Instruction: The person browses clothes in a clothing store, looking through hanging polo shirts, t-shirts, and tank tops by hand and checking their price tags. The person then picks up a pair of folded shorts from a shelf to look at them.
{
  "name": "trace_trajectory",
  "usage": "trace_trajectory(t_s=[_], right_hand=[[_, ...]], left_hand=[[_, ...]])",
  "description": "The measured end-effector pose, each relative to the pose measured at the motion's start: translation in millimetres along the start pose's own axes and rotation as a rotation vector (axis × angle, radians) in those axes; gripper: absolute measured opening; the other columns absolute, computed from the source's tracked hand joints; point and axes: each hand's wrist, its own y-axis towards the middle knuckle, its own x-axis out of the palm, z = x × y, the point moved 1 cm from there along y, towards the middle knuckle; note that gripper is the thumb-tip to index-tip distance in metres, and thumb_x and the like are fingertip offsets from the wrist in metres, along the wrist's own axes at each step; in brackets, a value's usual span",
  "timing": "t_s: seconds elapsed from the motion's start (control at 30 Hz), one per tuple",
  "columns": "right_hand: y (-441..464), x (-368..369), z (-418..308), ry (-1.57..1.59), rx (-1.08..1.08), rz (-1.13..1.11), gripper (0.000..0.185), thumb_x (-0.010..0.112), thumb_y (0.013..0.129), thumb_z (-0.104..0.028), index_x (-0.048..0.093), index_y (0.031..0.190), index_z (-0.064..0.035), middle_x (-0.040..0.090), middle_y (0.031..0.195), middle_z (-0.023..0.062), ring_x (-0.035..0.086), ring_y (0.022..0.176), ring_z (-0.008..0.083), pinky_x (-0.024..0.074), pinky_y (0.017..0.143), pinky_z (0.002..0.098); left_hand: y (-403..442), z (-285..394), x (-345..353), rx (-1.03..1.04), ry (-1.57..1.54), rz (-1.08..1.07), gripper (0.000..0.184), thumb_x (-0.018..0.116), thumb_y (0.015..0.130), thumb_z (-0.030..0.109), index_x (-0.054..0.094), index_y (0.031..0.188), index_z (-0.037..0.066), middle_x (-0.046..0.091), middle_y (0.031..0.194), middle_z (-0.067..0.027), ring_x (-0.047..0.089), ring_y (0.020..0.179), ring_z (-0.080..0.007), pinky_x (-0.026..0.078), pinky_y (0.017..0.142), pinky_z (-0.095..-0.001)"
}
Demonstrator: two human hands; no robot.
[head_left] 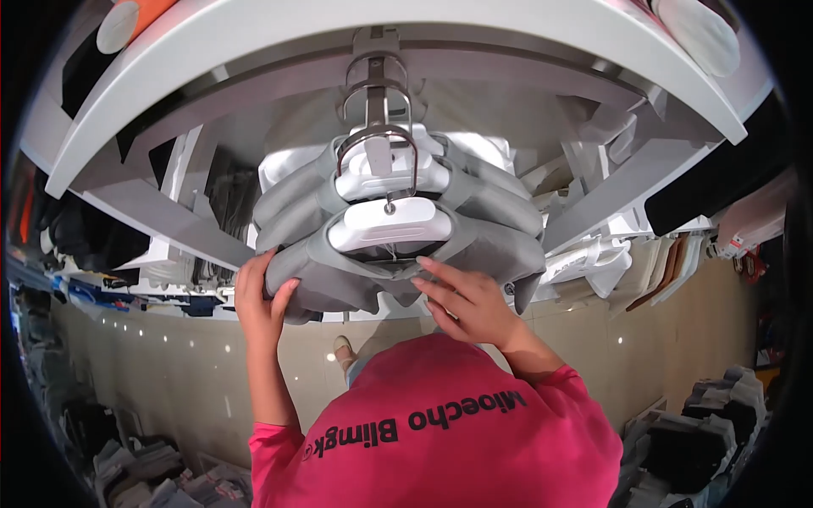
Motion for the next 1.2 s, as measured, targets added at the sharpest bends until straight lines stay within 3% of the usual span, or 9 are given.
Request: trace_trajectory(t_s=[0.13, 0.17, 0.3, 0.37, 0.57, 0.8, 0.97, 1.07, 1.2], right_hand=[[14.2, 6.9, -6.7, -0.039, 0.034, -0.158, 0.041, 0.062, 0.075, -0.009, 0.055, 0.114, -0.0025, 0.056, 0.111, 0.0102, 0.061, 0.079, 0.0218, 0.0499, 0.066, 0.0313], [9.4, 15.3, -3.4, -0.053, -0.008, -0.164, 0.044, 0.064, 0.075, -0.012, 0.053, 0.118, -0.0046, 0.055, 0.112, 0.0100, 0.060, 0.073, 0.0245, 0.0502, 0.063, 0.0321], [13.4, 24.4, -22.3, -0.060, 0.108, -0.171, 0.046, 0.065, 0.075, -0.013, 0.052, 0.118, -0.0034, 0.052, 0.110, 0.0102, 0.060, 0.075, 0.0249, 0.0499, 0.063, 0.0327], [17.9, 23.7, -32.1, -0.073, 0.270, -0.172, 0.045, 0.065, 0.075, -0.012, 0.052, 0.116, -0.0026, 0.050, 0.105, 0.0105, 0.059, 0.073, 0.0256, 0.0492, 0.063, 0.0336], [12.2, 35.6, -57.0, -0.088, 0.312, -0.122, 0.037, 0.066, 0.073, -0.010, 0.056, 0.108, -0.0036, 0.049, 0.096, 0.0097, 0.056, 0.068, 0.0229, 0.0474, 0.059, 0.0335], [0.0, 35.6, -84.1, -0.145, 0.374, -0.034, 0.035, 0.065, 0.071, -0.007, 0.057, 0.105, -0.0041, 0.051, 0.099, 0.0101, 0.056, 0.068, 0.0213, 0.0475, 0.058, 0.0312], [-7.5, 32.2, -90.3, -0.197, 0.319, -0.044, 0.039, 0.063, 0.072, -0.006, 0.056, 0.110, -0.0020, 0.052, 0.110, 0.0124, 0.058, 0.077, 0.0250, 0.0487, 0.066, 0.0333], [-7.1, 31.6, -96.3, -0.198, 0.338, -0.064, 0.036, 0.060, 0.072, -0.006, 0.054, 0.106, 0.0034, 0.052, 0.107, 0.0130, 0.058, 0.083, 0.0257, 0.0492, 0.071, 0.0352], [-10.8, 31.8, -95.8, -0.204, 0.339, -0.064, 0.037, 0.060, 0.072, -0.007, 0.054, 0.107, 0.0036, 0.052, 0.106, 0.0129, 0.057, 0.082, 0.0245, 0.0488, 0.070, 0.0345]], left_hand=[[-6.6, 3.8, -12.2, -0.043, 0.020, -0.059, 0.048, 0.073, 0.069, 0.023, 0.056, 0.109, 0.001, 0.058, 0.104, -0.0153, 0.054, 0.094, -0.0335, 0.042, 0.083, -0.0380], [-7.4, 3.2, -13.9, -0.039, 0.005, -0.075, 0.049, 0.073, 0.069, 0.023, 0.056, 0.109, 0.001, 0.058, 0.104, -0.0154, 0.054, 0.094, -0.0337, 0.042, 0.083, -0.0380], [-3.5, -3.7, -18.4, 0.021, -0.004, -0.112, 0.051, 0.073, 0.068, 0.027, 0.055, 0.108, 0.001, 0.059, 0.102, -0.0157, 0.054, 0.092, -0.0346, 0.042, 0.081, -0.0388], [-0.5, -7.5, -18.5, 0.062, -0.005, -0.132, 0.052, 0.074, 0.067, 0.029, 0.055, 0.107, 0.001, 0.059, 0.100, -0.0150, 0.054, 0.090, -0.0346, 0.043, 0.079, -0.0389], [4.8, -17.8, -19.3, 0.104, -0.069, -0.148, 0.049, 0.073, 0.068, 0.027, 0.055, 0.104, 0.000, 0.058, 0.097, -0.0165, 0.055, 0.088, -0.0342, 0.043, 0.077, -0.0381], [6.1, -17.0, -13.1, 0.126, -0.098, -0.138, 0.047, 0.072, 0.069, 0.024, 0.055, 0.105, -0.001, 0.057, 0.093, -0.0154, 0.055, 0.084, -0.0326, 0.043, 0.074, -0.0366], [4.7, -15.8, -10.7, 0.106, -0.122, -0.158, 0.046, 0.073, 0.069, 0.022, 0.056, 0.106, 0.000, 0.057, 0.093, -0.0146, 0.055, 0.085, -0.0315, 0.043, 0.076, -0.0360], [4.7, -18.4, -9.8, 0.100, -0.138, -0.169, 0.047, 0.073, 0.069, 0.022, 0.056, 0.107, 0.001, 0.056, 0.095, -0.0142, 0.055, 0.086, -0.0309, 0.043, 0.078, -0.0361], [1.1, -20.6, -7.3, 0.115, -0.123, -0.136, 0.050, 0.075, 0.067, 0.023, 0.057, 0.109, 0.001, 0.054, 0.100, -0.0138, 0.054, 0.089, -0.0304, 0.043, 0.079, -0.0369]])
